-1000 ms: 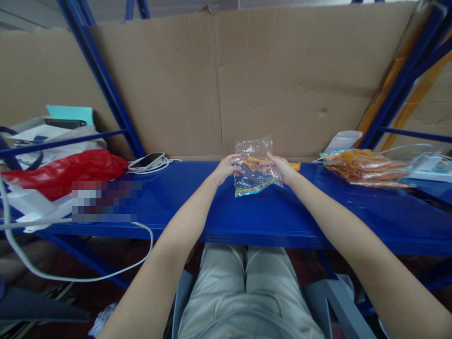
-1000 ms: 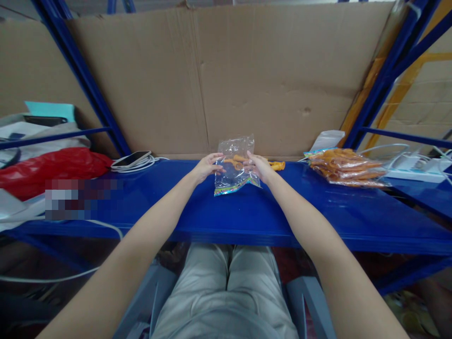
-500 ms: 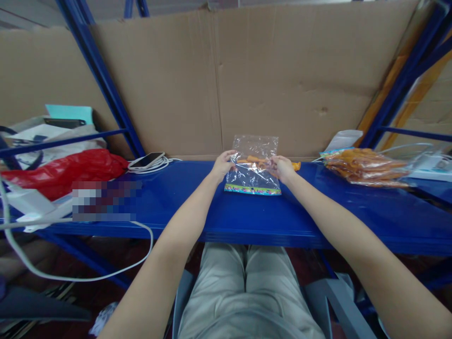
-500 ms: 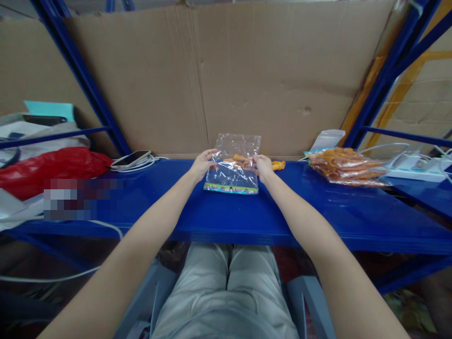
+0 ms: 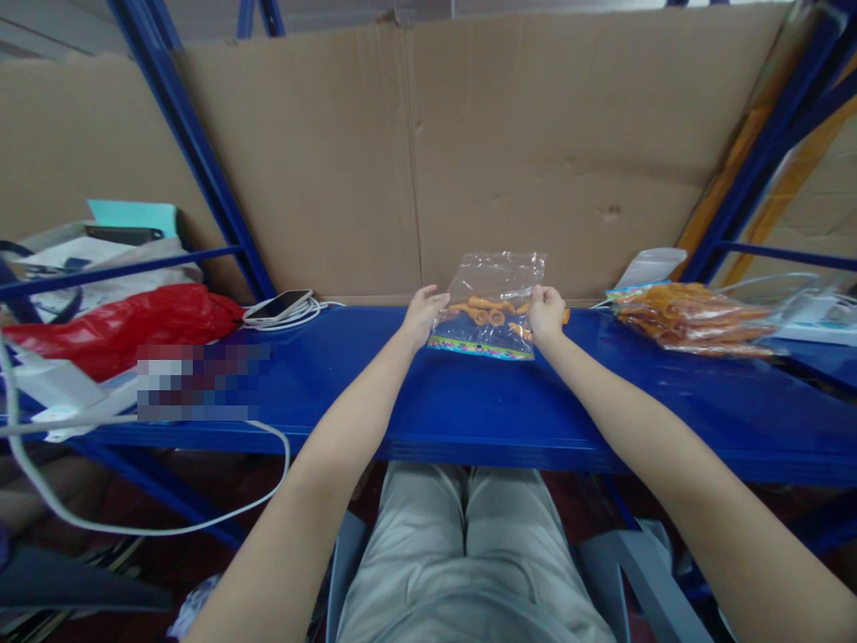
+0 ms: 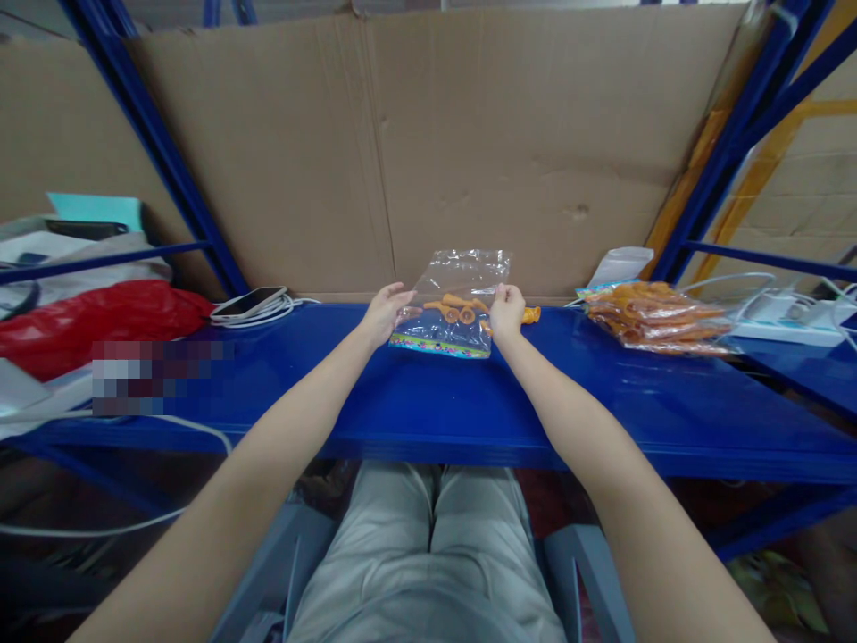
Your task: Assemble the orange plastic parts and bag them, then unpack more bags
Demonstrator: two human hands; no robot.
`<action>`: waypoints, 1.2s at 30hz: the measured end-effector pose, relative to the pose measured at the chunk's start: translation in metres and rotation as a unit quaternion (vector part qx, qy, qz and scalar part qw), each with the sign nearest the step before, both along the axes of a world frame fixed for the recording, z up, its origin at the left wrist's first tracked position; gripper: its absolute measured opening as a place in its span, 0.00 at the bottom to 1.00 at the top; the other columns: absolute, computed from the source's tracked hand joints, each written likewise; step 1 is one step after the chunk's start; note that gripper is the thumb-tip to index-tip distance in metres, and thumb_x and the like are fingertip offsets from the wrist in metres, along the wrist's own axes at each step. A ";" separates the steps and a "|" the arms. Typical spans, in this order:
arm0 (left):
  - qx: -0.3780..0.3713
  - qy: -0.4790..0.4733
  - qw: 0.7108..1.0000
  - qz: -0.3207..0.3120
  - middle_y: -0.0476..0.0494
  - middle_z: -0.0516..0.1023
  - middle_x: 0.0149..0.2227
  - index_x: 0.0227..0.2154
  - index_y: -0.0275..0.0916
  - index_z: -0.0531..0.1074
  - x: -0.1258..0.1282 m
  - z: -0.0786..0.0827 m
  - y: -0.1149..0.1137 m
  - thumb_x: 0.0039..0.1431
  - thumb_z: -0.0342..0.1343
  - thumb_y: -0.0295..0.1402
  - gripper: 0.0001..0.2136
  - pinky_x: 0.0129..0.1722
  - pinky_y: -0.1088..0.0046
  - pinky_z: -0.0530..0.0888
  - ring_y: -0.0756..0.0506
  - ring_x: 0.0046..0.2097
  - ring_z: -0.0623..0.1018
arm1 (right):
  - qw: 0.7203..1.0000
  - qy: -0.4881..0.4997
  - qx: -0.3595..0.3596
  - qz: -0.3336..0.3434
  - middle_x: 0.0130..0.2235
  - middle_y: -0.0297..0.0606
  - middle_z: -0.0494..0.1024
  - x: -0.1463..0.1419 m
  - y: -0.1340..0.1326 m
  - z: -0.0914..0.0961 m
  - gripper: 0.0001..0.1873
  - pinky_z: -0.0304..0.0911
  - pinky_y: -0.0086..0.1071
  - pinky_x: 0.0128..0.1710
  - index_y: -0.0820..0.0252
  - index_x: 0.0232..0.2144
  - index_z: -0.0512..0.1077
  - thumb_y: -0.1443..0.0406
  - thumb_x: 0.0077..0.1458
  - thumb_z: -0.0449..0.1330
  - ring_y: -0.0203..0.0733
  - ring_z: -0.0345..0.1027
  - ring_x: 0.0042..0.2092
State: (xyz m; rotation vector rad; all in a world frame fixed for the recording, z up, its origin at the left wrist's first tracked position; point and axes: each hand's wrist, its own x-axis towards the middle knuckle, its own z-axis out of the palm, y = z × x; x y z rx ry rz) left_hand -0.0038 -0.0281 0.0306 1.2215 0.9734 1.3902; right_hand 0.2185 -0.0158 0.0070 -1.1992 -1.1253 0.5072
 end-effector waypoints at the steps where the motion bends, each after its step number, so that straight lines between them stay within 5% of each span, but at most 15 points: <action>1: -0.017 0.014 0.999 -0.027 0.39 0.80 0.45 0.49 0.39 0.68 0.000 0.000 -0.002 0.56 0.62 0.29 0.18 0.32 0.74 0.77 0.50 0.31 0.80 | 1.000 -0.006 0.020 -0.021 0.22 0.27 0.65 0.003 0.003 -0.001 0.16 0.61 0.28 0.28 0.54 0.30 0.63 0.52 0.64 0.47 0.35 0.61 0.24; 5: -0.053 0.124 0.981 -0.142 0.43 0.80 0.29 0.32 0.35 0.75 -0.002 -0.004 -0.008 0.51 0.66 0.31 0.08 0.28 0.76 0.73 0.51 0.26 0.76 | 0.996 -0.007 0.030 -0.086 0.24 0.30 0.67 0.011 0.009 -0.001 0.18 0.61 0.30 0.30 0.55 0.32 0.64 0.50 0.64 0.45 0.38 0.64 0.28; 9: -0.032 0.152 0.976 -0.150 0.51 0.73 0.21 0.26 0.35 0.74 -0.007 -0.005 -0.007 0.48 0.68 0.28 0.07 0.23 0.79 0.67 0.54 0.22 0.71 | 0.990 -0.014 0.038 -0.135 0.26 0.32 0.68 0.015 0.008 0.003 0.16 0.62 0.31 0.35 0.55 0.27 0.62 0.55 0.64 0.48 0.38 0.65 0.31; 14: -0.013 0.118 0.989 -0.088 0.51 0.72 0.20 0.25 0.35 0.74 -0.008 -0.001 -0.003 0.48 0.67 0.27 0.06 0.23 0.79 0.67 0.54 0.22 0.70 | 0.987 -0.028 0.042 -0.151 0.26 0.32 0.68 0.015 0.006 0.009 0.14 0.62 0.31 0.37 0.56 0.23 0.61 0.63 0.61 0.51 0.37 0.64 0.32; 19: 0.001 0.098 0.994 -0.053 0.51 0.73 0.20 0.24 0.34 0.74 -0.004 0.000 -0.002 0.47 0.66 0.23 0.06 0.25 0.79 0.68 0.54 0.22 0.70 | 0.997 0.038 -0.015 -0.070 0.19 0.25 0.58 0.011 -0.002 0.016 0.12 0.58 0.30 0.23 0.55 0.25 0.62 0.61 0.61 0.51 0.35 0.55 0.21; 23: 0.000 0.115 0.990 -0.081 0.51 0.74 0.20 0.25 0.34 0.74 -0.006 -0.003 -0.002 0.47 0.66 0.22 0.06 0.25 0.79 0.67 0.54 0.22 0.71 | 0.996 0.079 -0.023 -0.023 0.15 0.23 0.53 0.013 -0.011 0.019 0.12 0.53 0.28 0.18 0.54 0.26 0.60 0.62 0.62 0.51 0.33 0.50 0.16; 27: -0.014 0.135 0.980 -0.143 0.46 0.79 0.24 0.27 0.33 0.75 -0.010 -0.005 -0.004 0.46 0.67 0.21 0.07 0.28 0.79 0.69 0.52 0.25 0.76 | 0.992 0.098 -0.083 0.012 0.16 0.24 0.62 0.012 -0.016 0.019 0.09 0.55 0.26 0.17 0.54 0.26 0.59 0.65 0.58 0.53 0.32 0.57 0.16; 32: -0.045 0.119 0.972 -0.197 0.40 0.82 0.30 0.34 0.35 0.76 -0.010 -0.004 -0.008 0.53 0.66 0.32 0.08 0.32 0.71 0.74 0.47 0.28 0.80 | 0.990 0.085 -0.111 -0.018 0.18 0.25 0.63 -0.003 -0.016 0.014 0.10 0.51 0.23 0.15 0.55 0.24 0.59 0.73 0.53 0.52 0.29 0.53 0.16; 36: -0.055 0.114 0.984 -0.129 0.40 0.80 0.26 0.32 0.36 0.75 -0.004 -0.004 -0.007 0.62 0.56 0.42 0.13 0.28 0.72 0.73 0.49 0.24 0.77 | 0.998 -0.003 -0.023 -0.066 0.22 0.28 0.66 -0.016 -0.016 0.009 0.10 0.55 0.22 0.19 0.57 0.24 0.63 0.72 0.55 0.53 0.30 0.58 0.21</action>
